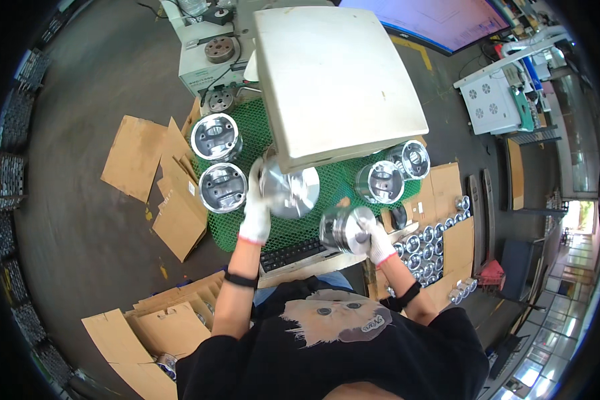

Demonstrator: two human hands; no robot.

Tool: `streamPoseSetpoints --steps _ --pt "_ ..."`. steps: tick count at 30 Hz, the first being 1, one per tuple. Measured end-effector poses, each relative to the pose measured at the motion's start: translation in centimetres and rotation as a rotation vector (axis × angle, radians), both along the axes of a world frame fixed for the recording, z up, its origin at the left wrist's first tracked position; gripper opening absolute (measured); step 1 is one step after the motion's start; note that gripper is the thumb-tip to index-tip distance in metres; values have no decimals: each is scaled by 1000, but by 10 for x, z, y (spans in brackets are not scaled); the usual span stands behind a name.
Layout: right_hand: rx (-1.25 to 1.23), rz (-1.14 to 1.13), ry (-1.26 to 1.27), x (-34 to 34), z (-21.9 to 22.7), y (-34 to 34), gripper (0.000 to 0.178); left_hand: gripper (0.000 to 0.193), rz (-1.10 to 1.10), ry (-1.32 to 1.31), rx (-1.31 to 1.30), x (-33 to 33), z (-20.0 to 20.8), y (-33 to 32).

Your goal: Inspecting metal pistons at a quality control station and organizing them in boxes.

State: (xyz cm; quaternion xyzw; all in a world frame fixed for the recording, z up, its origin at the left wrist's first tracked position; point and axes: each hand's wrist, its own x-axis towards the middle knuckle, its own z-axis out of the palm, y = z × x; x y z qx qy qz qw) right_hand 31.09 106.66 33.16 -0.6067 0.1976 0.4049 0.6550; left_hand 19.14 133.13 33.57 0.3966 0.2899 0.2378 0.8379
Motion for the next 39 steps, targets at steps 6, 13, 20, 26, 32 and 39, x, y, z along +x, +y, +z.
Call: streamPoseSetpoints --steps 6,13,20,26,32,39 --pt "171 138 -317 29 21 138 29 112 -4 68 -222 -137 -4 -51" --pt "187 376 -497 50 -4 218 31 103 427 137 -347 -320 -99 -114" --pt "141 503 -607 55 6 234 29 60 649 460 -360 -366 -74 -126" --pt "-585 1209 -1089 72 60 239 43 63 578 271 -405 -334 -57 -110" --pt "-224 1250 -2008 25 80 229 65 33 58 85 1288 -393 -214 -26" --pt "-456 937 -1900 3 67 222 65 36 179 51 694 -406 -270 39"
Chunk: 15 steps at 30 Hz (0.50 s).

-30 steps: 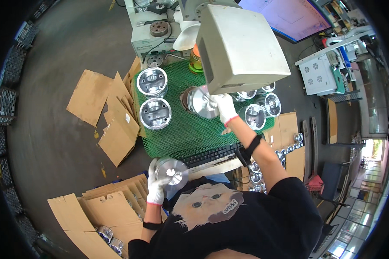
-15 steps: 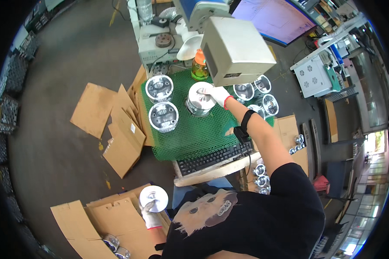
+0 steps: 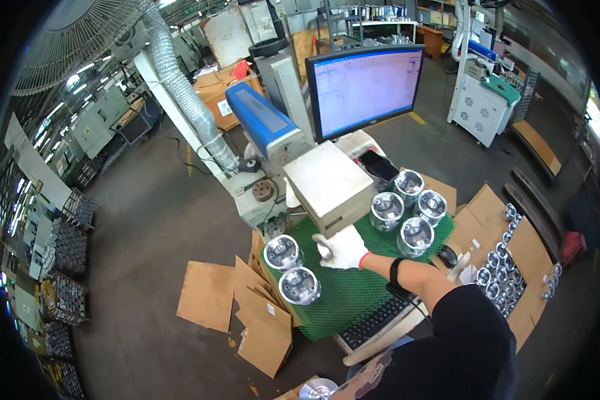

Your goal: Inspecting metal pistons at a quality control station and organizing them in boxes.

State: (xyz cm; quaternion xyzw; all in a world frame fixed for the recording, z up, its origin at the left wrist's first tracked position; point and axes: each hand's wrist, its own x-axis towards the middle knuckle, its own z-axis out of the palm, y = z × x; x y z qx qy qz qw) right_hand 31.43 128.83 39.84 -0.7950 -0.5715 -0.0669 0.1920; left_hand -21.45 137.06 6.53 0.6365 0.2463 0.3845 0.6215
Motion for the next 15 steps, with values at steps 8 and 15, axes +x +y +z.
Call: streamPoseSetpoints --steps 8,15 --pt "147 -100 -74 -43 6 -28 70 39 85 32 -840 33 180 -97" --pt "60 95 337 -129 -71 -131 46 37 240 131 -898 129 284 -128"
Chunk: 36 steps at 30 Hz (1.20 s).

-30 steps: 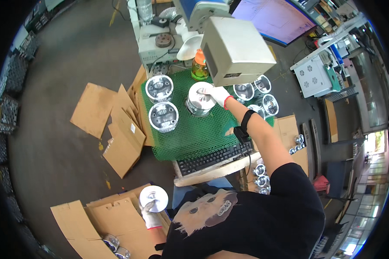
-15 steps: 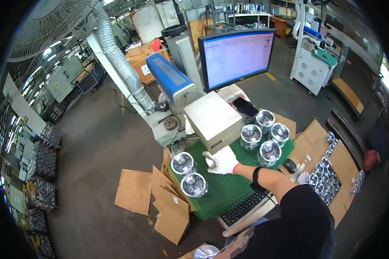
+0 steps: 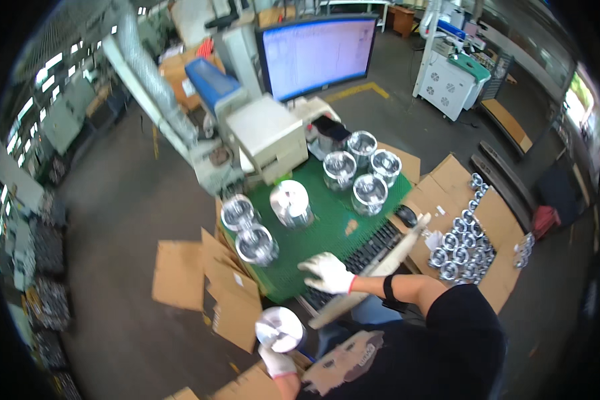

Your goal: Inspecting metal pistons at a quality control station and organizing them in boxes.

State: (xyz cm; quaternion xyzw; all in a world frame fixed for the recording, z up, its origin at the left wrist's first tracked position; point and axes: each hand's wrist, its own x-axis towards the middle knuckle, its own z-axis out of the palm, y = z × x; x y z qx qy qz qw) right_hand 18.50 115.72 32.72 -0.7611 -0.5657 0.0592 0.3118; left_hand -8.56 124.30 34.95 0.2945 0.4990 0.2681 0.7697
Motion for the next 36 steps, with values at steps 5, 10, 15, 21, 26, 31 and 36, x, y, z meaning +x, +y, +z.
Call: streamPoseSetpoints --steps 5,10,15,21,26,31,36 --pt "-213 -184 994 -1 9 -17 40 54 6 -402 -55 45 18 3" --pt "-227 -242 2108 5 19 -20 47 54 119 -416 -167 93 70 -17" --pt "-279 -262 2451 -8 71 -17 51 41 192 -454 -277 101 80 -42" --pt "-232 -114 2484 -17 62 -17 51 32 206 -485 -291 83 59 -56" --pt "-318 -82 2475 -32 74 -18 46 17 88 -544 -390 45 16 -54" --pt "-595 -98 2002 -40 69 -12 37 41 -445 69 144 -8 -44 -50" --pt "-923 510 181 -27 67 9 45 44 -420 101 -19 -38 -44 -35"
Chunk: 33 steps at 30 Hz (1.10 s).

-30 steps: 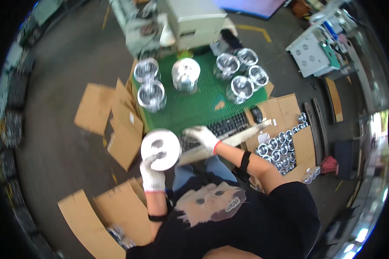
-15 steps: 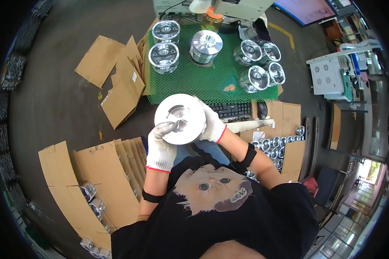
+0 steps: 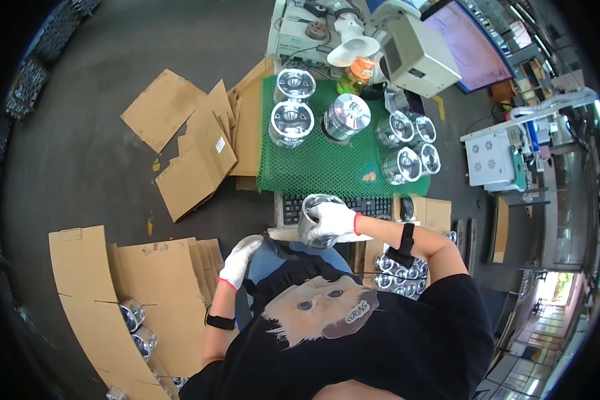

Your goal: Inspecting metal pistons at a quality control station and organizing them in boxes.

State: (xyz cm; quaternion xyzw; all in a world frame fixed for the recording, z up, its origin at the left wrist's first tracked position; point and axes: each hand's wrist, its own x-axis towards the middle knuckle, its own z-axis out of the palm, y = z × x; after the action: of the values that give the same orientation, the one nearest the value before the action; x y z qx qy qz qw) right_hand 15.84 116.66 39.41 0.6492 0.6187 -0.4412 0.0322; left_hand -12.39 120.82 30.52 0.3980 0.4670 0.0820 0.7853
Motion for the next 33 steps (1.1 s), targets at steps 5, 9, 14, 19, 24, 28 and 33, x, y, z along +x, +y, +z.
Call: streamPoseSetpoints --steps 5,9,14,19,24,28,33 --pt "198 207 -231 12 16 42 38 62 -23 -290 -279 46 -20 17" --pt "402 282 -354 12 -11 77 26 69 34 -356 -589 105 -39 37" --pt "619 244 -348 6 -53 91 23 69 426 -425 -782 152 -16 54" --pt "728 282 -354 0 -45 85 38 77 489 -368 -664 164 -13 56" --pt "675 453 -289 14 25 96 66 86 410 -264 -606 147 -31 55" --pt "861 289 -407 35 23 139 78 98 428 -177 -582 144 -33 63" --pt "740 193 -523 45 -49 168 68 100 661 -354 -679 143 -30 64"
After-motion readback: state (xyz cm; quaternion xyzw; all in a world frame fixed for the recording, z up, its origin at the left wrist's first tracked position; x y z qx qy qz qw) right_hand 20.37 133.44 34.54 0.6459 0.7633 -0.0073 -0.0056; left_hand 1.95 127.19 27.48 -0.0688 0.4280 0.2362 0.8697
